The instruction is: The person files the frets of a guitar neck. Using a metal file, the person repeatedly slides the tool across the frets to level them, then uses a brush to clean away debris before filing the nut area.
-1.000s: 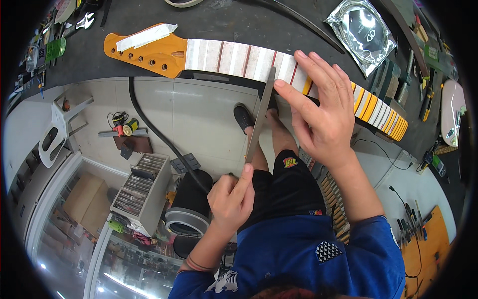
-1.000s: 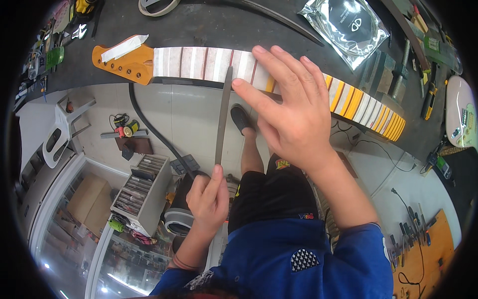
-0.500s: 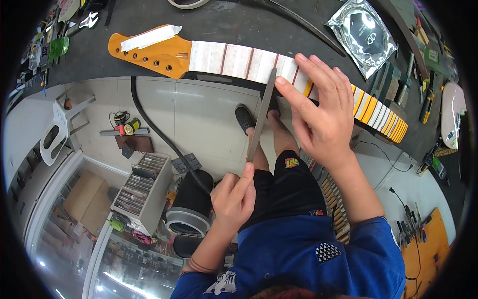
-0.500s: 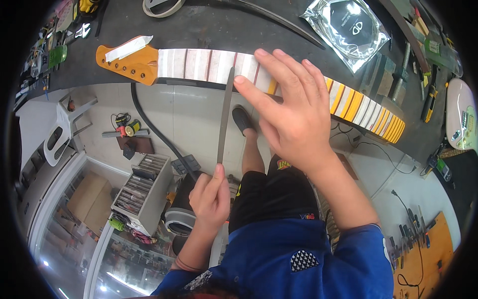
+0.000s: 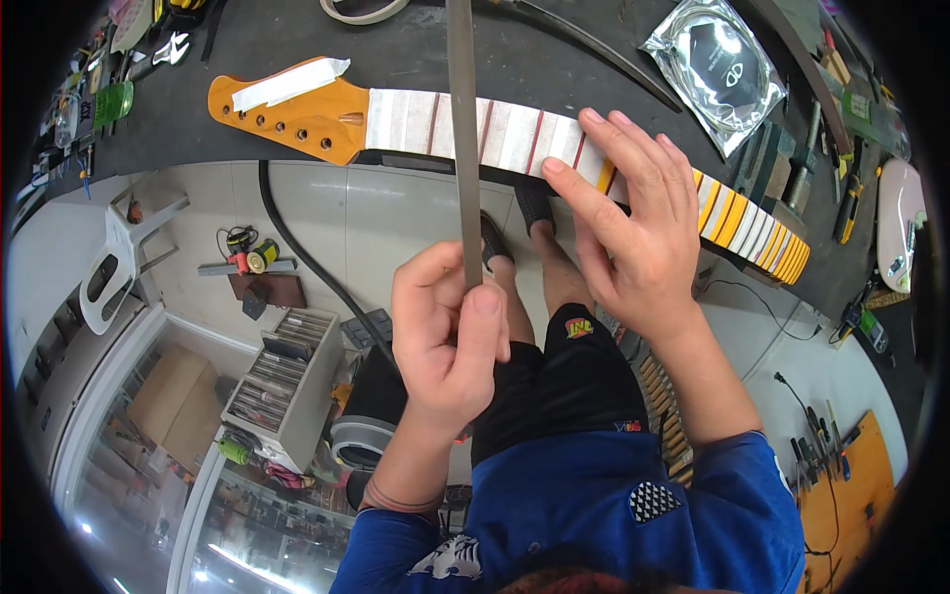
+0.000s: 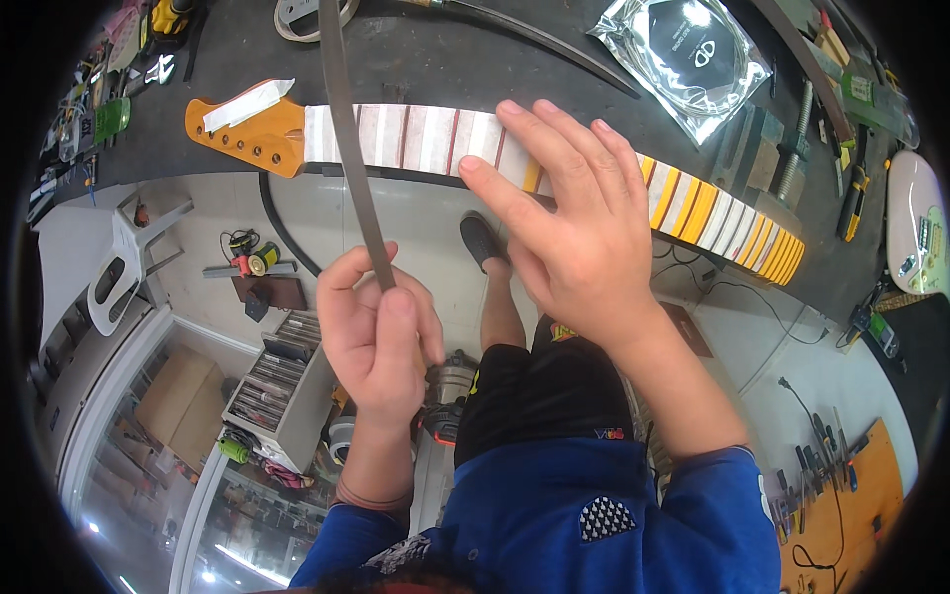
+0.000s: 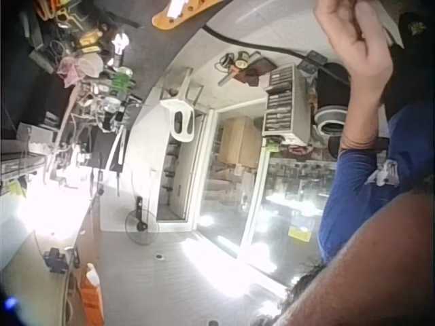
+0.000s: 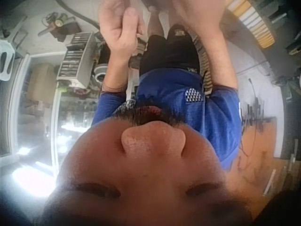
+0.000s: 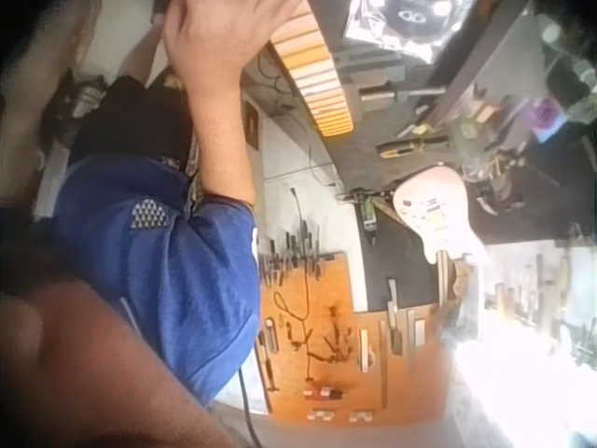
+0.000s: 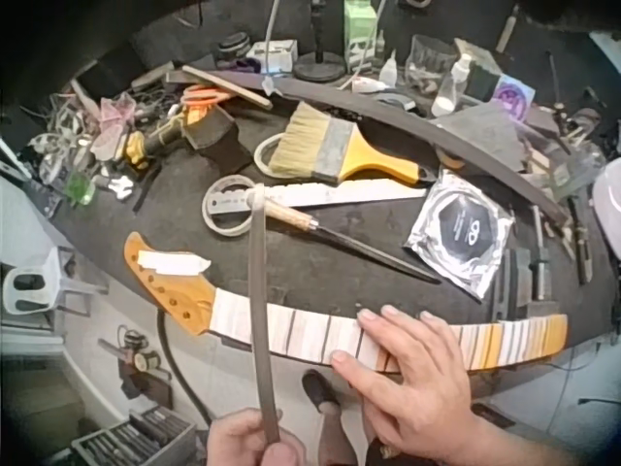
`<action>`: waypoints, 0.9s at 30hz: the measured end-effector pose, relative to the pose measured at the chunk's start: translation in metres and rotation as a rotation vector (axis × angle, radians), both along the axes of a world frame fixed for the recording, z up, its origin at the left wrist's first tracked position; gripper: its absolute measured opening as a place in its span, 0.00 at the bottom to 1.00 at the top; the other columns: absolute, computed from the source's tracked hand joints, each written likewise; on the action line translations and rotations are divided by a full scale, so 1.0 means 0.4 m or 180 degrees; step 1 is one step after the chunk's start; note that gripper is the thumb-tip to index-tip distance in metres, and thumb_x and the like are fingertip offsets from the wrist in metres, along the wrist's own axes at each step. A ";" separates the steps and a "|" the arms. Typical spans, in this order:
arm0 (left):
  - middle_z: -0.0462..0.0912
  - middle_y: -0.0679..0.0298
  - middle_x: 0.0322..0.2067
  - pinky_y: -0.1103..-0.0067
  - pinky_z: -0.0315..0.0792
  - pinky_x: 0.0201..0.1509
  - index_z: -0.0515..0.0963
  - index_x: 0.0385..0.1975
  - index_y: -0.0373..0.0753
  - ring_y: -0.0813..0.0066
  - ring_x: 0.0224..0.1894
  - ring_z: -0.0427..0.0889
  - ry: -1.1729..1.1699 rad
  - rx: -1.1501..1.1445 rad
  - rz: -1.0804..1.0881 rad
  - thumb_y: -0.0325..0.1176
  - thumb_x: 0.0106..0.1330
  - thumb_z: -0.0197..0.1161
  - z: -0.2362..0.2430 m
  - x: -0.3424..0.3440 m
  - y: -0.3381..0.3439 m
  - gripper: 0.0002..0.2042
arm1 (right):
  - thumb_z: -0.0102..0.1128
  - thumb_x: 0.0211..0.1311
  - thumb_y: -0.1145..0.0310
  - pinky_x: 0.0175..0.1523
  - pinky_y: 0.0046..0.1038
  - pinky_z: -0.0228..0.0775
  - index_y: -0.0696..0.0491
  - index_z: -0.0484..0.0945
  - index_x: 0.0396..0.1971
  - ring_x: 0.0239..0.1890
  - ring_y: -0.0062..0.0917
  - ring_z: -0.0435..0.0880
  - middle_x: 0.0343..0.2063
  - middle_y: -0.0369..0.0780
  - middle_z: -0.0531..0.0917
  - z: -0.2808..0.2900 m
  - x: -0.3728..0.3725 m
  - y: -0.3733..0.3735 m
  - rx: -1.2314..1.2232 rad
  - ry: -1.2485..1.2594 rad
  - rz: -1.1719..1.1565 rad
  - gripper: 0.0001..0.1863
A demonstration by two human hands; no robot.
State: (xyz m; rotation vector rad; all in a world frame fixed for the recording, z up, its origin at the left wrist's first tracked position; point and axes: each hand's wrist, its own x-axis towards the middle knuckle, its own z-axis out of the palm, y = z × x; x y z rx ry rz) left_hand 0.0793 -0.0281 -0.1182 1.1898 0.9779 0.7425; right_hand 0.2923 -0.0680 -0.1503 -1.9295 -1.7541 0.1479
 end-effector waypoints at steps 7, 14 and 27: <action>0.83 0.61 0.27 0.82 0.74 0.29 0.70 0.74 0.27 0.78 0.24 0.81 0.1361 0.1505 -0.0720 0.14 0.76 0.65 -0.069 -0.115 -0.083 0.27 | 0.69 0.52 0.75 0.76 0.53 0.68 0.39 0.90 0.61 0.73 0.44 0.82 0.70 0.45 0.84 -0.003 0.002 -0.003 0.0042 0.0092 0.0016 0.33; 0.75 0.62 0.23 0.72 0.70 0.23 0.78 0.73 0.32 0.68 0.18 0.74 0.1784 0.1921 -0.0901 0.16 0.68 0.73 -0.046 -0.171 -0.154 0.31 | 0.69 0.52 0.74 0.77 0.53 0.67 0.38 0.92 0.59 0.73 0.45 0.82 0.70 0.45 0.84 0.004 0.000 -0.001 -0.0019 0.0060 0.0018 0.31; 0.77 0.60 0.27 0.68 0.77 0.28 0.81 0.74 0.38 0.64 0.22 0.79 0.1740 0.2087 -0.0713 0.14 0.64 0.69 -0.061 -0.009 -0.013 0.34 | 0.67 0.52 0.75 0.76 0.52 0.68 0.37 0.91 0.62 0.71 0.43 0.83 0.69 0.42 0.85 -0.003 -0.007 0.002 -0.0023 -0.0093 -0.0042 0.33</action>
